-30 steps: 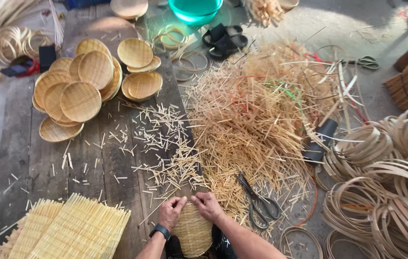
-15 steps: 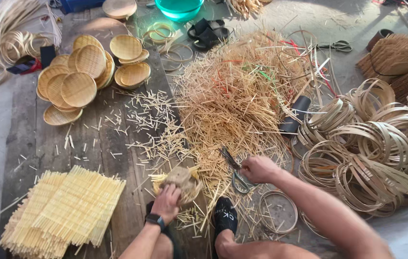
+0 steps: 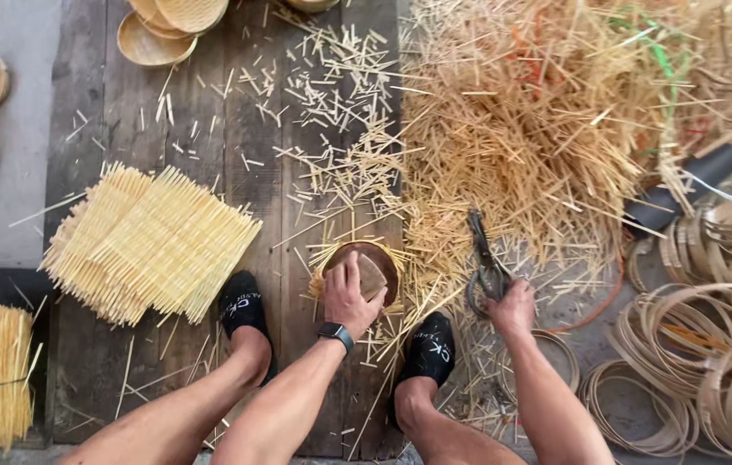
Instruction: The person sits on the floor weaving thin bamboo strips into a round woven sieve, pressing and fitting a bamboo rim ring around the woven mat, then trims excess strip ends with scissors and sets finished woven pieces onto a stack beside them.
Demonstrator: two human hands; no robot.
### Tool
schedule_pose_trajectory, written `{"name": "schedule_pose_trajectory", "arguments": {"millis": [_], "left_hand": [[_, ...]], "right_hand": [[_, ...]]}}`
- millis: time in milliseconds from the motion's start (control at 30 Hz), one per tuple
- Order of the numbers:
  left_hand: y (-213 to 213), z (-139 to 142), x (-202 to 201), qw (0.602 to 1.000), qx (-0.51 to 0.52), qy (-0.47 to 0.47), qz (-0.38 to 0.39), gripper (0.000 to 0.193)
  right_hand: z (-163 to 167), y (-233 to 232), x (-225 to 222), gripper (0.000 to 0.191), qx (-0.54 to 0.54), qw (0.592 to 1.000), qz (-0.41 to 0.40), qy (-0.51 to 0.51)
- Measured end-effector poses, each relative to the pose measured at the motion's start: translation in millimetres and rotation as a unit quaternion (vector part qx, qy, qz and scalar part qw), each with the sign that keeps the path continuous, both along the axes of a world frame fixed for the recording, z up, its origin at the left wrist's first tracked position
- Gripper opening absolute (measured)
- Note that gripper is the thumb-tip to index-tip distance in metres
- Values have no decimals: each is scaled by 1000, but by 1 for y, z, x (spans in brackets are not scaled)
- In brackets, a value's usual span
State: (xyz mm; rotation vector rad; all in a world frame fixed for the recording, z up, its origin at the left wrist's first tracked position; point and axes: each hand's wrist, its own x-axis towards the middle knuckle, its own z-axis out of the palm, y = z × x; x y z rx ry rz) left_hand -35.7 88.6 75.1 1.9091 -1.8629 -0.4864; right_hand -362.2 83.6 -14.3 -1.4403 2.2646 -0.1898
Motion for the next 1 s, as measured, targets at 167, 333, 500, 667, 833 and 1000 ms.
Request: {"name": "schedule_pose_trajectory", "arguments": {"millis": [167, 333, 500, 667, 833, 1000], "left_hand": [[-6, -15, 15, 992, -71, 53, -94, 104], [-30, -24, 19, 962, 1, 49, -267, 108], [-22, -5, 19, 987, 0, -54, -154, 128], [1, -4, -14, 994, 53, 99, 14, 128], [1, -23, -10, 992, 75, 97, 9, 122], [0, -31, 0, 995, 53, 70, -43, 123]], "right_hand": [[-11, -4, -21, 53, 83, 994, 46, -55], [29, 27, -3, 51, 196, 881, -114, -416], [78, 30, 42, 62, 135, 981, 60, -123], [77, 2, 75, 64, 24, 965, 256, 57], [56, -11, 73, 55, 73, 956, 259, 120], [44, -23, 50, 43, 58, 938, 310, 142]]}}
